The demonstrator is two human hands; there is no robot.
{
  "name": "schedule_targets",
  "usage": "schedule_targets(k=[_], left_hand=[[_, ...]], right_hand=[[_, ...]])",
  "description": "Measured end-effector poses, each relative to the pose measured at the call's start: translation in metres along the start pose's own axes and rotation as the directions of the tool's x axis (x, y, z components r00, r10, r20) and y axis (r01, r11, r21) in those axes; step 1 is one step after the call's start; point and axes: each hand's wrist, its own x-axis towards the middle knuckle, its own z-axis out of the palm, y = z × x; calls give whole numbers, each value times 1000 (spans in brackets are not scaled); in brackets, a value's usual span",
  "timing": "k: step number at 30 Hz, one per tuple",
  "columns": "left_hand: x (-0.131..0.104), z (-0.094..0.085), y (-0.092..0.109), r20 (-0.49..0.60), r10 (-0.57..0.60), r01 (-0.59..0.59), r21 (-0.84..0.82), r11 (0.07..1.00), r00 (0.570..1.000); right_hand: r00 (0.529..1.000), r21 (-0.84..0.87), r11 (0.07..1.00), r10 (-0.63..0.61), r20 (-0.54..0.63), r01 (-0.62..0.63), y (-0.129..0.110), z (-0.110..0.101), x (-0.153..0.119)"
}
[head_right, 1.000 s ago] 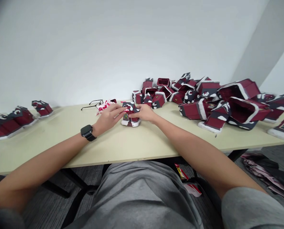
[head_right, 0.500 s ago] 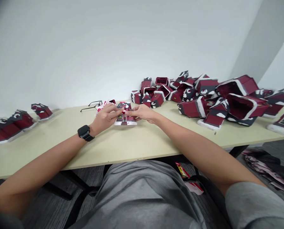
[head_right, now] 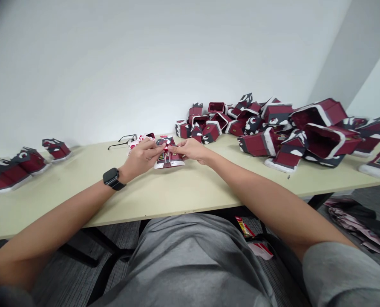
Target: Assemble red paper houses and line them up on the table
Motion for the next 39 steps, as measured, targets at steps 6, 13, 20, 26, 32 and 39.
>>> schedule_targets(k=[6, 13, 20, 26, 32, 39], left_hand=[[-2, -8, -3, 44, 96, -96, -10, 995, 994], [-6, -2, -8, -69, 18, -21, -38, 999, 997], [9, -5, -3, -202, -477, 438, -209, 874, 856], [16, -23, 11, 81, -619, 622, -166, 765, 782], [-26, -89, 9, 231, -631, 662, -95, 743, 741], [-143, -234, -38, 317, -886, 891, 194, 410, 339]], right_hand=[[999, 74, 997, -8, 32, 6, -2, 0, -1], [991, -35, 992, -125, -42, 124, -4, 6, -4], [991, 14, 994, -106, -78, 107, -7, 18, 1], [941, -184, 928, -335, -35, 324, -1, 42, 0], [945, -84, 941, -328, -1, 327, 3, 35, -4], [981, -32, 981, -193, -33, 192, 6, 29, -5]])
